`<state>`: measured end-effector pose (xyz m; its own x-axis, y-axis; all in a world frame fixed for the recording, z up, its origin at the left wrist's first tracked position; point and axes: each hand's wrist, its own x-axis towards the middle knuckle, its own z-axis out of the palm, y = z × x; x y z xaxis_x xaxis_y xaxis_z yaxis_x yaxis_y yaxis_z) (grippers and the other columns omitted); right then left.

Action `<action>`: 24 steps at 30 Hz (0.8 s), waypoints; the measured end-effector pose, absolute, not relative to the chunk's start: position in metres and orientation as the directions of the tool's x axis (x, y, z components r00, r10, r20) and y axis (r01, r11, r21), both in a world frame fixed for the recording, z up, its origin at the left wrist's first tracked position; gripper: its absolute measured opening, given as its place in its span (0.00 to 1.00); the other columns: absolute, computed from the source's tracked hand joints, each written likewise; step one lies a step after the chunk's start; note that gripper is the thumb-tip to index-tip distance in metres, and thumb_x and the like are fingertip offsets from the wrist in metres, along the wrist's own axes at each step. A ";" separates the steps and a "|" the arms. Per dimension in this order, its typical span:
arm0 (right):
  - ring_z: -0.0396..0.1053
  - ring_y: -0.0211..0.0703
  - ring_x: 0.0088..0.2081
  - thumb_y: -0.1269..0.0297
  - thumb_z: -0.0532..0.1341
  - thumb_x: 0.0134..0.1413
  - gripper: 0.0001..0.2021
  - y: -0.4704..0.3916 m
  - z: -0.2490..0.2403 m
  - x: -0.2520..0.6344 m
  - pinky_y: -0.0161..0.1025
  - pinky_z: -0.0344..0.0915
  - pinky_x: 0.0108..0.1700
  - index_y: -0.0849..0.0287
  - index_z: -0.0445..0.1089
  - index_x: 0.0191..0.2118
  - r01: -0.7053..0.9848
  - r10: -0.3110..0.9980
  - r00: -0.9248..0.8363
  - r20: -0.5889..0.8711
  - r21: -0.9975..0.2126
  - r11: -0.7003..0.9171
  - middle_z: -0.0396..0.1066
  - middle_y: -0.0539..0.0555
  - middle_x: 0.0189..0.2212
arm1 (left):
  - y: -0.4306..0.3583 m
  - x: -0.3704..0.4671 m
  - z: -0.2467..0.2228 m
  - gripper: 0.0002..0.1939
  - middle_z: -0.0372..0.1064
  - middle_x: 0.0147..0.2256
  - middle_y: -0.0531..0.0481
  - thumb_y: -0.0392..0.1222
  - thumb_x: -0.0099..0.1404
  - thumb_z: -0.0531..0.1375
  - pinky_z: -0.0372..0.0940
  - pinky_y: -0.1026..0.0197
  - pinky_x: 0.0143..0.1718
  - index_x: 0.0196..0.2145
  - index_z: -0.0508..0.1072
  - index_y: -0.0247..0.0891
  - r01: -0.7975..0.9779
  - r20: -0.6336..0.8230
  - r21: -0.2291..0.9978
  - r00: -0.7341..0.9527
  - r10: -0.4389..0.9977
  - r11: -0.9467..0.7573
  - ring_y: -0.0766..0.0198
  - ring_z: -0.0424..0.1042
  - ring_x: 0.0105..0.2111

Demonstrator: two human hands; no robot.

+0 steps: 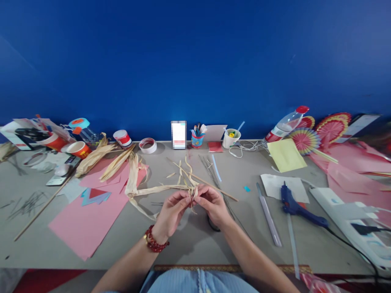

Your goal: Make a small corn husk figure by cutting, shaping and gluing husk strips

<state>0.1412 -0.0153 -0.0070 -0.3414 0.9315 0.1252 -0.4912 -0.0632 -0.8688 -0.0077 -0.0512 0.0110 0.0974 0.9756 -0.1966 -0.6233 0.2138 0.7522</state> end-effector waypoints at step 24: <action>0.68 0.39 0.26 0.60 0.71 0.51 0.09 -0.019 0.000 0.133 0.38 0.69 0.28 0.55 0.71 0.29 -0.563 0.931 -0.361 0.045 -0.807 -0.179 0.68 0.48 0.28 | -0.051 -0.006 0.006 0.08 0.74 0.27 0.53 0.42 0.57 0.70 0.66 0.64 0.33 0.31 0.78 0.35 -0.506 -0.143 0.851 0.030 0.989 0.139 0.69 0.69 0.25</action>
